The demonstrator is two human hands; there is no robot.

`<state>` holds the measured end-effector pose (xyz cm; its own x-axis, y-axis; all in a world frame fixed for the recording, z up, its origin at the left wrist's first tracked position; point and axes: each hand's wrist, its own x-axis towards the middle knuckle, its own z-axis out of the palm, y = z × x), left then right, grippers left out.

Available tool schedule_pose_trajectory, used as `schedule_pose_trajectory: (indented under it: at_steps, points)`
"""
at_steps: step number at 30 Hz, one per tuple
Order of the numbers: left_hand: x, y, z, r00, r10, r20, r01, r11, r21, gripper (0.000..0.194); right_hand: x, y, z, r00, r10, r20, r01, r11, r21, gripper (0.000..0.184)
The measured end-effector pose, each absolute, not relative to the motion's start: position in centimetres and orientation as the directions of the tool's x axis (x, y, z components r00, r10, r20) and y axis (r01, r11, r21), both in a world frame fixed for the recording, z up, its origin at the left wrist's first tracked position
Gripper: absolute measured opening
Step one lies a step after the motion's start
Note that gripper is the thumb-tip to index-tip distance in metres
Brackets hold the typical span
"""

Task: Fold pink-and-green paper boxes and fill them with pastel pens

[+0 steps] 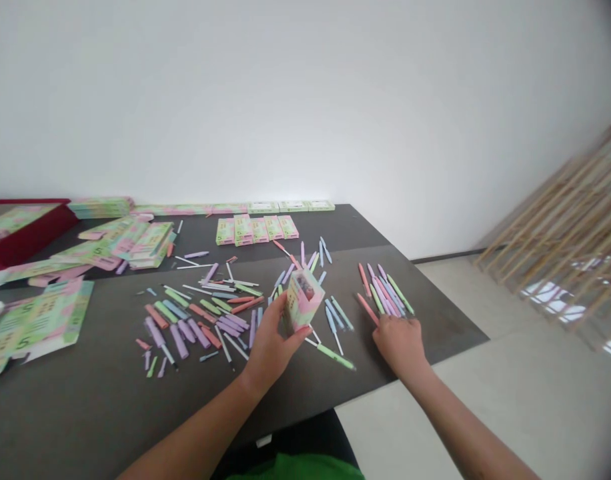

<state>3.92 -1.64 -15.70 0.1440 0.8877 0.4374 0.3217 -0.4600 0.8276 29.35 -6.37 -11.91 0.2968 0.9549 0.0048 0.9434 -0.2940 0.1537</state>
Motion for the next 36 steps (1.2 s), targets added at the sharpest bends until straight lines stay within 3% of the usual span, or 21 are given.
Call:
schedule_pose_trajectory:
  at_steps: [3,5,6,8,14,19,29,32,36]
  points:
    - [3.7,-1.8,-15.2,0.160,0.881,0.446,0.348,-0.473,0.809,0.071,30.2,-7.0,-8.1,0.240,0.970,0.035,0.970,-0.242,0.040,0.027]
    - [3.5,-1.9,-14.8,0.161,0.861,0.483,0.412,-0.503,0.760,0.068,30.9,-8.0,-4.6,0.149,0.985,0.089,0.947,-0.116,-0.299,0.029]
    - [3.5,-2.0,-14.5,0.161,0.848,0.504,0.440,-0.519,0.733,0.068,31.2,-8.7,-2.8,0.083,0.985,0.151,0.911,-0.013,-0.412,0.030]
    - [3.5,-2.0,-14.2,0.166,0.825,0.540,0.471,-0.548,0.691,0.066,31.4,-10.1,0.5,-0.034,0.959,0.282,0.849,0.177,-0.498,0.027]
    - [3.5,-2.0,-14.1,0.203,0.784,0.586,0.514,-0.595,0.618,0.068,29.9,-12.5,5.1,-0.156,0.868,0.472,0.813,0.384,-0.438,0.012]
    - [3.6,-2.3,-14.0,0.235,0.772,0.591,0.534,-0.610,0.585,0.070,28.0,-11.9,6.3,-0.323,0.834,0.447,0.826,0.479,-0.297,0.015]
    - [3.6,-2.5,-14.1,0.287,0.770,0.570,0.532,-0.623,0.574,0.072,24.8,-9.6,5.7,-0.472,0.756,0.453,0.823,0.563,-0.083,0.015]
    - [3.7,-2.8,-14.1,0.352,0.767,0.537,0.509,-0.638,0.578,0.073,23.9,-7.9,4.2,-0.440,0.821,0.363,0.853,0.508,-0.117,0.013]
    - [3.9,-2.8,-14.3,0.324,0.792,0.518,0.463,-0.610,0.643,0.072,23.4,-5.9,2.9,-0.384,0.880,0.279,0.829,0.462,-0.316,0.043]
